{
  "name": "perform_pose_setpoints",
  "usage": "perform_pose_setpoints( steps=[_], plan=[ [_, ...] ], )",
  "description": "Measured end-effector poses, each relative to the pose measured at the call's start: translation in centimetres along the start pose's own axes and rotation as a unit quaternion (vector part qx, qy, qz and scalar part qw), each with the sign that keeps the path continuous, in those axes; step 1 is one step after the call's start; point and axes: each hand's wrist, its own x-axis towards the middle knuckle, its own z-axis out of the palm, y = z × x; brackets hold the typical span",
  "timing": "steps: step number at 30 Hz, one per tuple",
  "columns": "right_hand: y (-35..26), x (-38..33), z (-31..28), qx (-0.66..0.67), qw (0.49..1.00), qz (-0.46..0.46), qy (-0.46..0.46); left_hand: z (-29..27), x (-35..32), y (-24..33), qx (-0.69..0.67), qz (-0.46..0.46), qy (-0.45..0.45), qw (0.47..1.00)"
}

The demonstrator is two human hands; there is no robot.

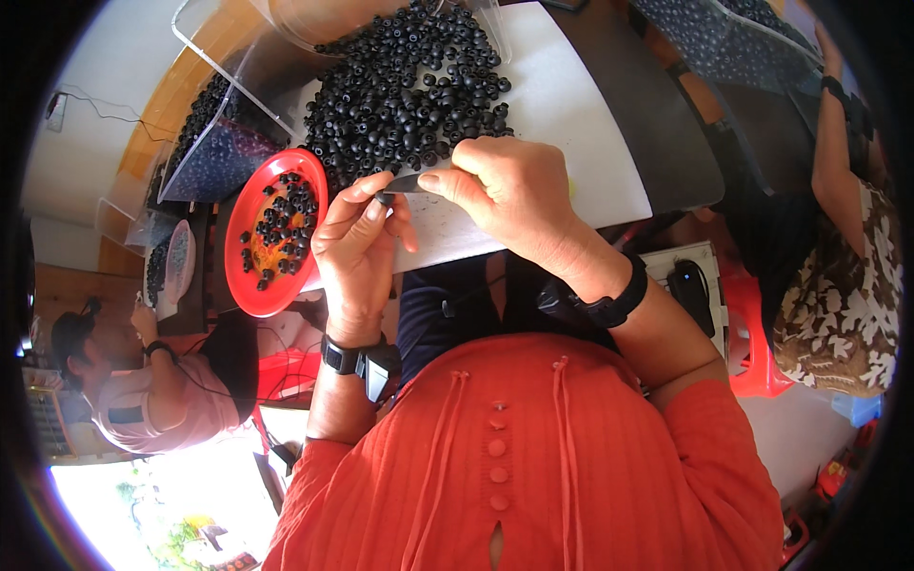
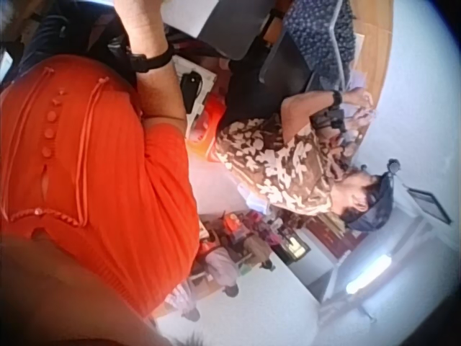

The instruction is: Sorting and stemming large black berries at a shared work table.

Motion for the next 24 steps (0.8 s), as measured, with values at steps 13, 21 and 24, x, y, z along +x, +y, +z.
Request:
perform_pose_setpoints(
  steps=[13,21,24],
  plan=[
    [0.0,-0.1,-0.5,0.091,0.995,0.013,0.041,-5.1,1.0,8.3,0.635,0.244,0.097,0.726],
    [0.1,-0.3,-0.4,0.093,0.995,0.015,0.043,-2.7,2.2,4.2,0.779,0.263,-0.061,0.567],
    [0.0,-0.2,-0.5,0.082,0.996,0.013,0.042,-3.1,2.7,3.7,0.796,0.270,-0.071,0.537]
  ],
)
